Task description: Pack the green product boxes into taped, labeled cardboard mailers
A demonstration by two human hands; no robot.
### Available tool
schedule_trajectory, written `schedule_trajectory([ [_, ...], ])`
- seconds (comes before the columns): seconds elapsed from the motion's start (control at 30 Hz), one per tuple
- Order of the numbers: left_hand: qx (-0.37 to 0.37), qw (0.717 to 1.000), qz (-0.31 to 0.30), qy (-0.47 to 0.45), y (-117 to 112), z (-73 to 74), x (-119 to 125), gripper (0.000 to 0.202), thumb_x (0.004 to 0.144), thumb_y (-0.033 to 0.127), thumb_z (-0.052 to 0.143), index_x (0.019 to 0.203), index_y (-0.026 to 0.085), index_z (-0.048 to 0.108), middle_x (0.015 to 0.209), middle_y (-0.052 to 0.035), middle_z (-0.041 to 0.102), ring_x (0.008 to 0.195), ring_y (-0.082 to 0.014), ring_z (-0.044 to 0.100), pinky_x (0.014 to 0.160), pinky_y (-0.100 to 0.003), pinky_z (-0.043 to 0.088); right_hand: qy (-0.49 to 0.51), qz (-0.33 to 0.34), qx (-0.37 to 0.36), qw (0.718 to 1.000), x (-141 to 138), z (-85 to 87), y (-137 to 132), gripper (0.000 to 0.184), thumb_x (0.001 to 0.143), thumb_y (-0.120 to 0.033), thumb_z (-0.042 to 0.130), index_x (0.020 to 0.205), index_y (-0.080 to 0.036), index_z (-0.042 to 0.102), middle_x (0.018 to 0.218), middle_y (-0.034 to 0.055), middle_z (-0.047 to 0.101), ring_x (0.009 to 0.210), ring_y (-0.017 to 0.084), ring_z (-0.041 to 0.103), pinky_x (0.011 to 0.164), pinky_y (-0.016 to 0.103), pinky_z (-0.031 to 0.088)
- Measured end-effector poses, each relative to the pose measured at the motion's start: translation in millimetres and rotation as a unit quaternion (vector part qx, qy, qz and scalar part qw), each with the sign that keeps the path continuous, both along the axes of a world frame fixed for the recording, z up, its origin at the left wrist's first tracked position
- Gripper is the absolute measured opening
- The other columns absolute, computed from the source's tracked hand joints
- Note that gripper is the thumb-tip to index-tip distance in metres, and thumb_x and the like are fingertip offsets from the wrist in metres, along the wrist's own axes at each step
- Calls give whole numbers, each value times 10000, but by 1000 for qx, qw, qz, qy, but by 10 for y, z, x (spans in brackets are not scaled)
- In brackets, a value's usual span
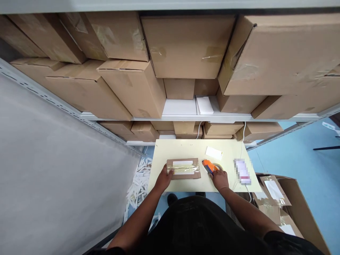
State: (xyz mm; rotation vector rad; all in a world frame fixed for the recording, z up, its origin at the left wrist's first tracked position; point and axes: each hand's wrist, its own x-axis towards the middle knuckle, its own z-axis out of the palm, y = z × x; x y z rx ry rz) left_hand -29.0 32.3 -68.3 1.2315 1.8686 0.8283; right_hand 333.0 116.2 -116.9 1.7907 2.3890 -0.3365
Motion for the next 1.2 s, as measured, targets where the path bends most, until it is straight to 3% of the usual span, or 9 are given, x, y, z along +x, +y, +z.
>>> schedule_trajectory([
  [0.2,-11,999,-24,-23,-51,38,-22,581,1014,540,433,1459,170,477,1434,-142,616,1357,-284,561,1157,-464,409,121,-77,35,989,-80,217,-93,407,931,-388,607,1310,-246,652,1274,173,676,1267,378,535,1076,527,361],
  [0.37,5,999,-40,-31,-120,25,16,550,1015,469,427,1471,165,474,1402,-140,640,1333,-275,576,1147,-455,419,330,-97,-148,927,-507,530,-97,472,996,-508,456,1335,-222,615,1310,127,674,1212,311,619,1016,432,481],
  [0.47,22,998,-42,-52,-231,21,61,544,976,374,490,1484,188,436,1449,-132,602,1342,-266,566,1148,-459,425,375,-83,-191,903,-718,600,-100,405,950,-464,554,1267,-218,607,1170,100,727,1059,277,685,924,381,524],
  [0.63,30,999,6,-39,-350,-132,140,749,849,235,611,1525,183,293,1501,-167,528,1301,-244,598,1119,-430,459,370,-64,-133,917,-778,404,-145,625,826,-228,638,1416,-225,431,1277,98,681,1082,258,677,940,381,524],
  [0.73,-2,1000,24,14,-269,-228,166,731,812,217,658,1474,177,350,1405,-170,598,1257,-270,624,1075,-450,484,323,-39,-139,935,-743,272,-145,676,791,-169,632,1438,-220,442,1333,116,650,1171,279,646,995,399,504],
  [0.83,-27,999,-9,32,-175,-228,143,614,839,241,653,1405,184,425,1321,-161,647,1169,-273,668,992,-429,522,271,-15,-102,957,-597,229,-137,555,821,-237,651,1363,-185,544,1305,141,649,1230,321,590,1063,443,453],
  [0.93,-57,996,-55,50,-184,-155,98,487,873,327,650,1314,190,497,1279,-155,669,1096,-266,692,916,-392,530,215,-73,10,974,-313,205,-146,416,893,-335,613,1274,-169,612,1302,166,627,1259,356,527,1113,498,372],
  [1.03,-101,987,-64,108,-284,-51,92,293,903,439,622,1078,208,574,1089,-107,717,965,-257,707,813,-356,509,153,-149,57,975,-45,118,-149,437,893,-393,646,1277,-184,626,1270,162,634,1212,362,528,1093,505,346],
  [1.2,-140,969,-143,147,-392,285,274,253,941,414,537,760,236,547,713,2,645,707,-198,631,677,-293,413,149,-91,37,984,64,-61,-53,255,914,-352,665,1152,-284,726,1060,125,712,1225,356,514,1109,542,276],
])
